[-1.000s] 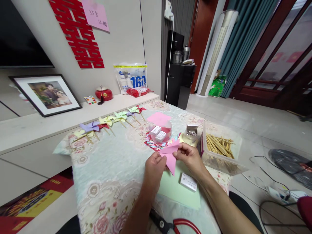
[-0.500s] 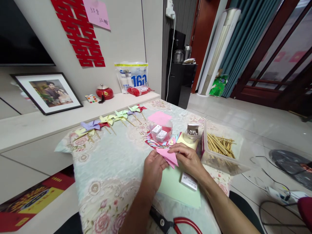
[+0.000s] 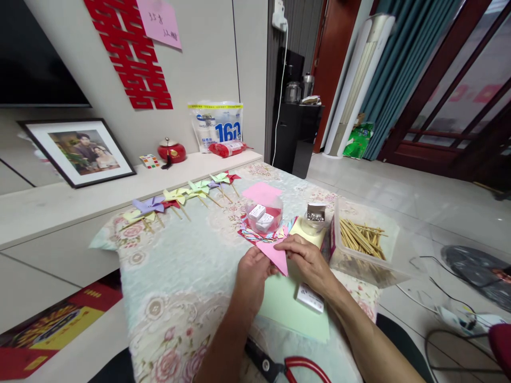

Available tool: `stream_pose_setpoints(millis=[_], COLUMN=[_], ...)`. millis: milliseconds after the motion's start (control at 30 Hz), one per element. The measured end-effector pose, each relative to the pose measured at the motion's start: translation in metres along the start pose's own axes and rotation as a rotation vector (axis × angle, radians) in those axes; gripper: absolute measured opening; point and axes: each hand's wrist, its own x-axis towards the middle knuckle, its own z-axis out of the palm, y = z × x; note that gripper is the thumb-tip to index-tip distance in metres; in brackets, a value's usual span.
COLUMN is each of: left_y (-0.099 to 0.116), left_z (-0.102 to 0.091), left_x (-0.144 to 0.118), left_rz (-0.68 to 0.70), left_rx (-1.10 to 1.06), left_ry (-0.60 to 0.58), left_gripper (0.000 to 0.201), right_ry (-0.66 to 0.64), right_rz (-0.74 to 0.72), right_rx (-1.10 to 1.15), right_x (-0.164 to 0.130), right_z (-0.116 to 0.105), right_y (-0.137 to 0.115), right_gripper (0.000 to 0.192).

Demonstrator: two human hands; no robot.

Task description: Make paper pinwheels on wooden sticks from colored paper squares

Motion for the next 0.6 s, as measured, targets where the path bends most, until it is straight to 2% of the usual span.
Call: stream_pose_setpoints(millis=[167,333,467,600], left_y=[-0.0007,-0.008,-0.0079,-0.0068], left_z=[-0.0015,-0.0042,-0.0049,-0.0059], left_x=[-0.001,0.0053,0.006,0.0049], left_rz=[-0.002,0.033,0.055,0.062], left_rx=[-0.009,0.051,0.042,0.085], left_ry=[-0.013,0.073,0.084,0.069], left_gripper=[0.025,0.039,0.033,0.032], right_ry=[0.009,-0.007,0.097,0.081], right_rz=[0.008,0.024,0.181,0.261], right_rx=[0.002,0.057,0.208,0.21], right_x=[-0.0002,0.0004,0.0011,0.0009], right_z=[0.0008,0.002,0.0028,0.0034], right_y=[-0.0003,-0.0016,-0.0004,-0.0003], right_gripper=[0.041,0.035,0.035,0.025])
